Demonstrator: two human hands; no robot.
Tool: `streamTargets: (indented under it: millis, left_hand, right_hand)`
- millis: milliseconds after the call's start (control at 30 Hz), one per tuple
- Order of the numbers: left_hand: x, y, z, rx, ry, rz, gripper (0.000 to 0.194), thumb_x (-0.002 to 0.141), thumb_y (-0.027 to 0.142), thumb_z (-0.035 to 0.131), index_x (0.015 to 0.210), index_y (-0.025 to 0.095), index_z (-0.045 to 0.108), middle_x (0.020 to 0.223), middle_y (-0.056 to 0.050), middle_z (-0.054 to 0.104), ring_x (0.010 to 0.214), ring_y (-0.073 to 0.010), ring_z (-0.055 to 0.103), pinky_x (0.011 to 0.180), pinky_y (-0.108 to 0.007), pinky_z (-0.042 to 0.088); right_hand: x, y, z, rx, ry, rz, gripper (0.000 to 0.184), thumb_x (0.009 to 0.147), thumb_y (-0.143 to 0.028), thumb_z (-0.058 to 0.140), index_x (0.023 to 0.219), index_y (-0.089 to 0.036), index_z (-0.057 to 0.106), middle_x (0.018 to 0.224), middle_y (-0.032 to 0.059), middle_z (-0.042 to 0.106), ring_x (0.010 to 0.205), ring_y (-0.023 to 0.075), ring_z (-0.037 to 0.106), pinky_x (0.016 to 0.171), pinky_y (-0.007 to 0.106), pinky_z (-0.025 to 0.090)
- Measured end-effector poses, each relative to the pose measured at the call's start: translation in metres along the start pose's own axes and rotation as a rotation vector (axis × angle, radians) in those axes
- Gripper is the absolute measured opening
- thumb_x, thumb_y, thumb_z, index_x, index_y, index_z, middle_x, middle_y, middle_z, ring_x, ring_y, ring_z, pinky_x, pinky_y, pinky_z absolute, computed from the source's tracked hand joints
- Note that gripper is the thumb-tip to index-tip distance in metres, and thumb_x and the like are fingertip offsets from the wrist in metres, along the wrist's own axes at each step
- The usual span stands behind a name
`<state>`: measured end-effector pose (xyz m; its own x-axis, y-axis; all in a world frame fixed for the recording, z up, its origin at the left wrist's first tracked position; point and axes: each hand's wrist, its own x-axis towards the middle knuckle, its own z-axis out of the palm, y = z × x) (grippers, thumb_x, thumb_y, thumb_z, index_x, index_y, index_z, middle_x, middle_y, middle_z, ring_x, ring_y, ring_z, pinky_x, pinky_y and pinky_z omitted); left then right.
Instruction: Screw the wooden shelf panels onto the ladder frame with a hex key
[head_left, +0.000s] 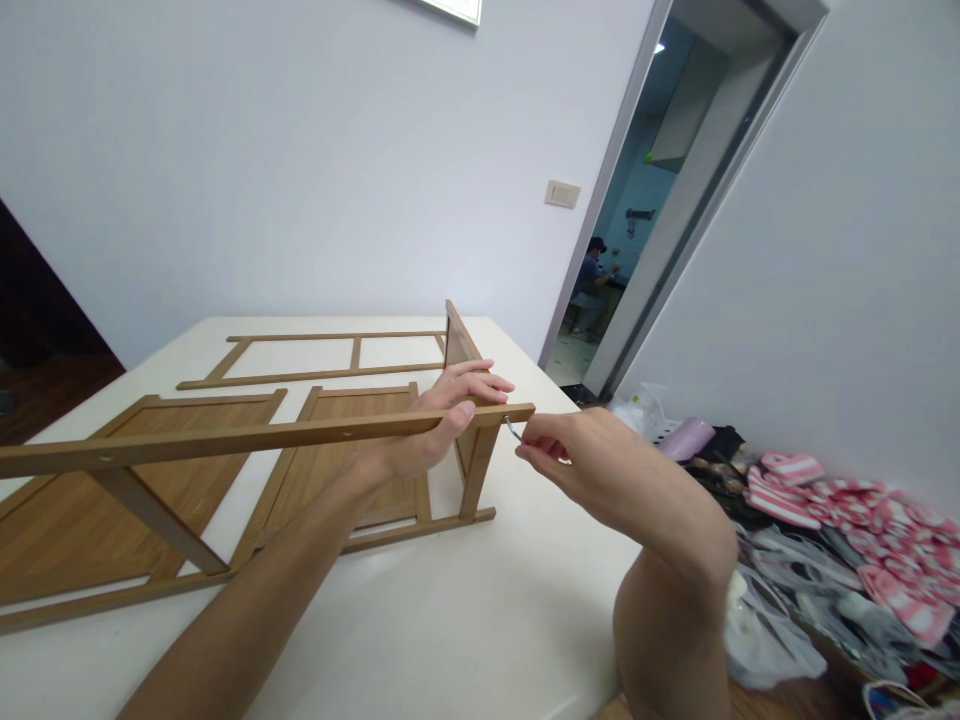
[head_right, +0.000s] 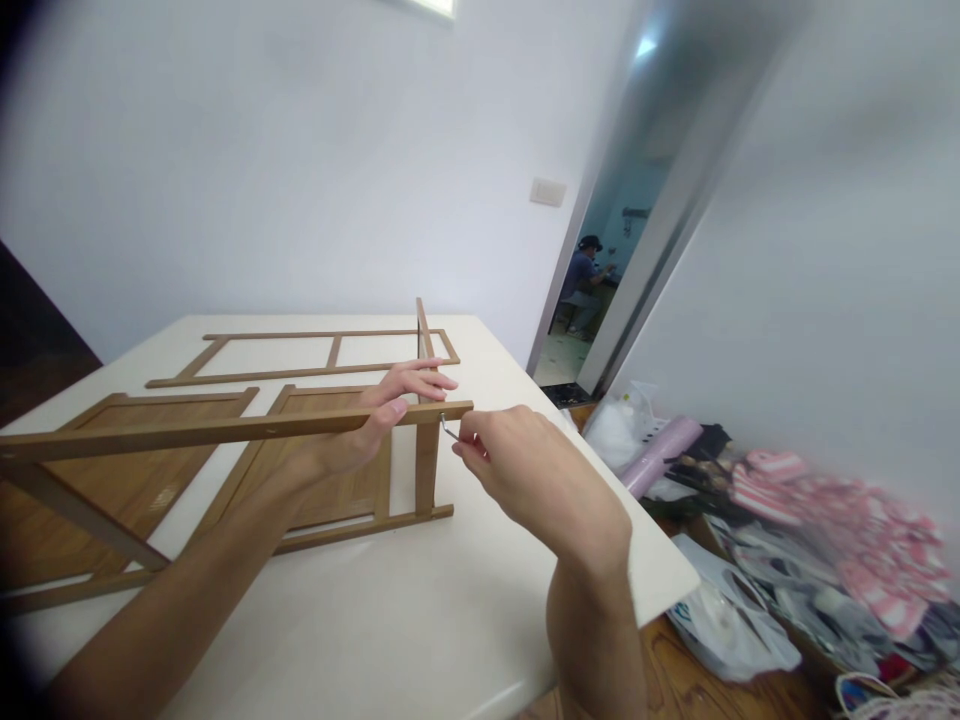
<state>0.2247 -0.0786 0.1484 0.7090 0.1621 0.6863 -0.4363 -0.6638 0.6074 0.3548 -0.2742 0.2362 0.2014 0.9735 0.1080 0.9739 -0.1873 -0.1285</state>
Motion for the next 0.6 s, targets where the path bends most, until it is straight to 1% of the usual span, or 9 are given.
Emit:
streamTargets:
  millis: [167,333,467,600]
  left_hand:
    - [-0.0003,0.0007,-0.0003,0.018,0.002,0.008,0.036,0.110,0.043,0.038,0.118,0.023,0.068,0.147,-0.009,0.066,0.158,-0.0297,0.039,0.131,-0.060,0.030]
    - [0.0012,0.0015,-0.0017,0.014,0.040,0.044,0.031,0.109,0.037,0.045,0.115,0.022,0.071,0.141,-0.011,0.068,0.153,-0.0306,0.047,0.128,-0.057,0.038]
    - [0.0018,0.0019,-0.0052,0.022,0.036,0.062,0.024,0.107,0.030,0.052,0.116,0.022,0.073,0.137,-0.011,0.070,0.151,-0.0287,0.051,0.127,-0.052,0.042]
    - [0.0014,0.0039,-0.0079,0.029,0.019,0.059,0.021,0.106,0.029,0.058,0.119,0.023,0.073,0.138,-0.011,0.070,0.150,-0.0272,0.053,0.126,-0.048,0.043]
  right_hand:
    - [-0.0001,0.0001,0.0018,-0.005,0.022,-0.011,0.027,0.104,-0.028,0.058,0.079,-0.023,0.066,0.073,0.0011,0.071,0.060,0.0147,0.058,0.059,0.031,0.029]
    - [-0.0004,-0.0022,0.0000,0.002,0.008,-0.009,0.028,0.104,-0.026,0.057,0.077,-0.023,0.064,0.072,0.0004,0.071,0.059,0.0144,0.058,0.059,0.031,0.028]
    - [-0.0019,-0.0041,-0.0016,0.014,-0.027,0.004,0.027,0.105,-0.028,0.056,0.080,-0.023,0.065,0.075,0.0011,0.072,0.063,0.0150,0.060,0.060,0.031,0.029]
    - [-0.0017,-0.0038,-0.0015,0.014,-0.039,0.017,0.027,0.106,-0.029,0.054,0.082,-0.023,0.066,0.077,0.0007,0.073,0.064,0.0147,0.060,0.061,0.031,0.029]
